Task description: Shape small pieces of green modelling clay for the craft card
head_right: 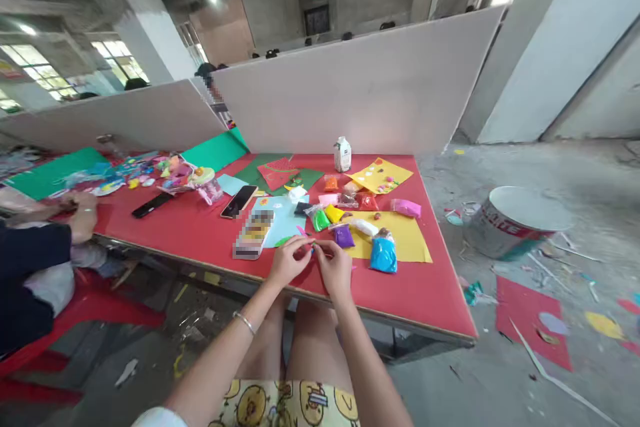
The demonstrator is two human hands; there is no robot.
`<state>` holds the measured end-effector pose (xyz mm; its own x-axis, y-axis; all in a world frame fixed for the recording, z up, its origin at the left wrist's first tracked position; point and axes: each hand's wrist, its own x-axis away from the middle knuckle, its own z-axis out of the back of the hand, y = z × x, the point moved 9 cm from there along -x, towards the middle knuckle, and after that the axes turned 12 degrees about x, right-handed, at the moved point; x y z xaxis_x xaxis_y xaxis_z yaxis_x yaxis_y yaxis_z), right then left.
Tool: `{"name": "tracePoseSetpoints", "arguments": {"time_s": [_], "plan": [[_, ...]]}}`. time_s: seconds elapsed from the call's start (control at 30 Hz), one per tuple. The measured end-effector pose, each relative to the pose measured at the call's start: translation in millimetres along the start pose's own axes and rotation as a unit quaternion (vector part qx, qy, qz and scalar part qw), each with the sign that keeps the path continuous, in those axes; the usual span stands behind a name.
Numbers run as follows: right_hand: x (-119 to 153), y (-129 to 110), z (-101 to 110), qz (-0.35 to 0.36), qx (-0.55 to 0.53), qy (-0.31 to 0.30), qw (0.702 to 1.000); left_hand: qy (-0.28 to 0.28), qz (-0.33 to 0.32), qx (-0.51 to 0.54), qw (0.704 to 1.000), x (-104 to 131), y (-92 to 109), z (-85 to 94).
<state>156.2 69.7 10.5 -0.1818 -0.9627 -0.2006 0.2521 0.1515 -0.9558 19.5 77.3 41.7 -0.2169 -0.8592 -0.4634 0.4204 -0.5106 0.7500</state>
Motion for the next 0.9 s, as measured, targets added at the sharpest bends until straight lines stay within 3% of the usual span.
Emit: {"name": "tracePoseSetpoints", "arguments": {"time_s": [0.2,0.6,0.9], "plan": [[1.3,-1.8,-5.0,-0.007,-0.006,0.016,1.000,0.003,-0.001,0.041,0.999,-9.2,1.3,8.9],[-0.6,-9.4,-9.7,-0.033,0.008,-0.017,0.999,0.029,0.076,0.128,0.988,-16.9,-17.2,18.9],[3.4,-1.4,-5.2,-0.041,0.028,0.030,0.998,-0.034,0.078,0.193,0.977,-14.6,-18.5,7.7]]}}
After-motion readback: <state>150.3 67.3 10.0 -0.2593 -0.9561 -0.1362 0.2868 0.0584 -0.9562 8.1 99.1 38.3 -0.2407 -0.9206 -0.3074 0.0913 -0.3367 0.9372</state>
